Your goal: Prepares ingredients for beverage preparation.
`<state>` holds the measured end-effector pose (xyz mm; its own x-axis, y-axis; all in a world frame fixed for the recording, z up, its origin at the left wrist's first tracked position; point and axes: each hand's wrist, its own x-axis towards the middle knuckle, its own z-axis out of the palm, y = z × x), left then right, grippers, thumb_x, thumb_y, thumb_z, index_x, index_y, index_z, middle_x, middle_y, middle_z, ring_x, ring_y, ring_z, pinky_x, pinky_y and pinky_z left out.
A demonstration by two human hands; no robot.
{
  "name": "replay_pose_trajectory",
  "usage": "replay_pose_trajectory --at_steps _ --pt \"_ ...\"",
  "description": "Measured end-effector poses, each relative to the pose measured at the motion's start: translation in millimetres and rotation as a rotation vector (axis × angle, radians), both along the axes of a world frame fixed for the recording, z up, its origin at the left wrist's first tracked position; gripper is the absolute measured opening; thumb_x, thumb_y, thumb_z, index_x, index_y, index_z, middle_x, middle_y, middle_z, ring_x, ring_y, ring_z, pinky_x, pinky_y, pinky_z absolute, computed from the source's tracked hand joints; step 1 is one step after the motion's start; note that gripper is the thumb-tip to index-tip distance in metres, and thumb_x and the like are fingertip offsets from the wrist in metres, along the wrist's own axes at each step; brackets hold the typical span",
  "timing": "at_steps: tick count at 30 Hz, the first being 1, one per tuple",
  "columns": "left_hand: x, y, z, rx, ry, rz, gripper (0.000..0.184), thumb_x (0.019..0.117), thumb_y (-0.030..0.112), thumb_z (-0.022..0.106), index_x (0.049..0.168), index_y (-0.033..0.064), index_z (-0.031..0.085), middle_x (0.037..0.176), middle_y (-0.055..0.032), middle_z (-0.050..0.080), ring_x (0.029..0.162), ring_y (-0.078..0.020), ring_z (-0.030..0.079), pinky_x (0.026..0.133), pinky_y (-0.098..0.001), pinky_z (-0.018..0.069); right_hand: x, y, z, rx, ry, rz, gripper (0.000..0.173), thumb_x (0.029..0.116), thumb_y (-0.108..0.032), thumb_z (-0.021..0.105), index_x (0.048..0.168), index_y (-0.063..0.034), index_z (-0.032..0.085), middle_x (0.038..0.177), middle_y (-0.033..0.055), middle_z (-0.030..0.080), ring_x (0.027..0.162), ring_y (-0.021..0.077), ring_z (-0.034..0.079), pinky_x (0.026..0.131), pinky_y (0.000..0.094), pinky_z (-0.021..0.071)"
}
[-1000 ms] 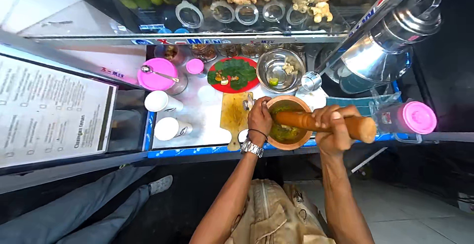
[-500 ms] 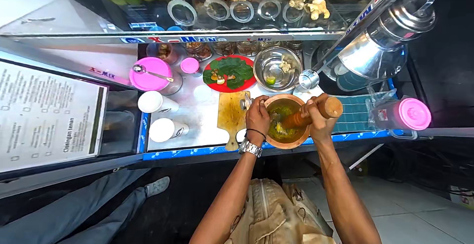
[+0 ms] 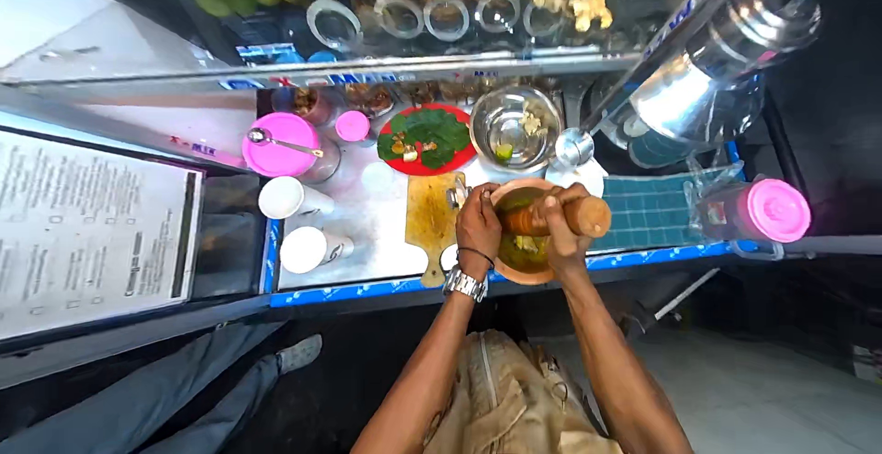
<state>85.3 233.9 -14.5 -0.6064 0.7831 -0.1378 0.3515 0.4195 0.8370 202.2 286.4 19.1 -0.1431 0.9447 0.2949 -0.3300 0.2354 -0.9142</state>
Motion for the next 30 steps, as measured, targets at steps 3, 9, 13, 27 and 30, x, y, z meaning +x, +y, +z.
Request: replay_pose_trajectory --at_steps 3,9,13,27,30 --pt "-1.4 1.9 1.7 -0.003 -0.008 0.02 0.031 0.1089 0.014 0.042 0.125 0.0078 0.068 0.119 -0.014 0.071 0.111 -0.0276 0.068 0.099 -0.0498 0.0524 14.5 -5.0 40.0 0.066 0.104 0.077 0.015 0.0939 -0.028 0.071 0.082 -0.0207 0.064 0.065 -0.0059 0.059 0.058 0.0083 0.06 0.061 0.0293 0.0566" --pt "1.1 1.1 -1.0 -0.01 -0.019 0.008 0.032 0.1098 0.016 0.04 0.126 0.0101 0.067 0.121 -0.0127 0.07 0.11 -0.0274 0.068 0.096 -0.0521 0.053 13.6 -7.1 8.1 0.119 0.114 -0.007 0.013 0.0947 -0.028 0.07 0.086 -0.0222 0.063 0.068 -0.006 0.061 0.059 0.0078 0.061 0.059 0.0283 0.0567" --pt "1.8 -3.0 1.9 -0.023 -0.017 -0.005 0.033 0.1104 0.018 0.04 0.127 0.0074 0.066 0.121 -0.0149 0.07 0.113 -0.0289 0.067 0.1 -0.0524 0.0513 6.3 3.2 -7.6 -0.011 0.021 0.01 0.011 0.093 -0.025 0.068 0.087 -0.0186 0.061 0.067 -0.004 0.059 0.058 0.0109 0.06 0.059 0.0316 0.0576" --pt "0.0 3.1 0.7 -0.008 0.002 0.011 0.032 0.1101 0.017 0.04 0.126 0.0101 0.067 0.118 -0.0133 0.071 0.11 -0.0283 0.068 0.097 -0.0525 0.053 4.7 -8.6 -2.3 0.025 -0.01 0.029 0.015 0.0877 -0.026 0.074 0.082 -0.0173 0.063 0.072 -0.0023 0.064 0.063 0.0121 0.064 0.061 0.0321 0.0581" --pt "-0.2 3.3 2.2 -0.01 -0.015 0.028 0.032 0.1102 0.017 0.04 0.125 0.0106 0.067 0.12 -0.0123 0.071 0.11 -0.0269 0.068 0.096 -0.0509 0.0532 14.3 -4.0 39.1 0.09 0.084 0.114 0.018 0.0933 -0.03 0.072 0.082 -0.0196 0.063 0.065 -0.0045 0.059 0.058 0.0103 0.061 0.061 0.0315 0.0583"
